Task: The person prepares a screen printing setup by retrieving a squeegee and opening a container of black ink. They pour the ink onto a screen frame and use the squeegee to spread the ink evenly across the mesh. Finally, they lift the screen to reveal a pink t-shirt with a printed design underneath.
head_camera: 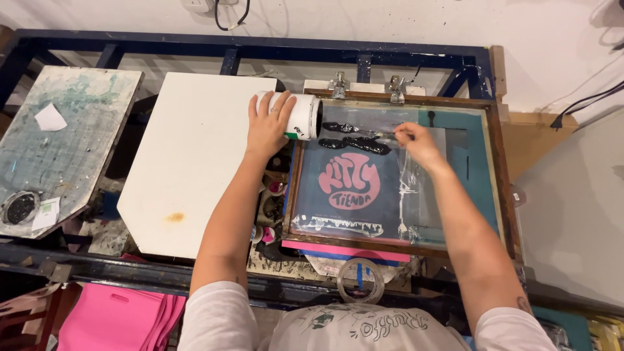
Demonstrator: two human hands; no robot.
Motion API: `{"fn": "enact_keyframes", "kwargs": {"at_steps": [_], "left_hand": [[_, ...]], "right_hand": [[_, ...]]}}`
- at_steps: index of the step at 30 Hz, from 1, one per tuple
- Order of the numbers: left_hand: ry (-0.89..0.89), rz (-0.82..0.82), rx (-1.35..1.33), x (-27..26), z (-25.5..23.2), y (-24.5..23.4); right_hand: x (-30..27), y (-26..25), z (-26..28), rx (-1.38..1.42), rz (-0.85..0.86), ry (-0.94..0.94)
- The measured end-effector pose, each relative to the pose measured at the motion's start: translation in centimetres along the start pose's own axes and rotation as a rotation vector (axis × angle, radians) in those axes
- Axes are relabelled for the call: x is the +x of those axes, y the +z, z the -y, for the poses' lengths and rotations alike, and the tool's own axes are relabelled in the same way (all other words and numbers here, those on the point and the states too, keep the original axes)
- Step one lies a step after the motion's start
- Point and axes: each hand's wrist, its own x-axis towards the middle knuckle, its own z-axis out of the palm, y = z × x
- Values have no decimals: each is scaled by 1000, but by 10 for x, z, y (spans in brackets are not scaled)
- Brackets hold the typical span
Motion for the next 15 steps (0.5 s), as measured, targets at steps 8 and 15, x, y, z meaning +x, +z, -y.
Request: {"fn": "enact_keyframes", "kwargs": {"at_steps": [8, 15], "left_hand": [[-59, 62, -36, -3, -4, -22], [-65, 83, -61, -12, -3, -14]], "right_hand": [[10, 30, -51, -686, -114, -151], [-24, 1, -58, -700, -168, -212]]}}
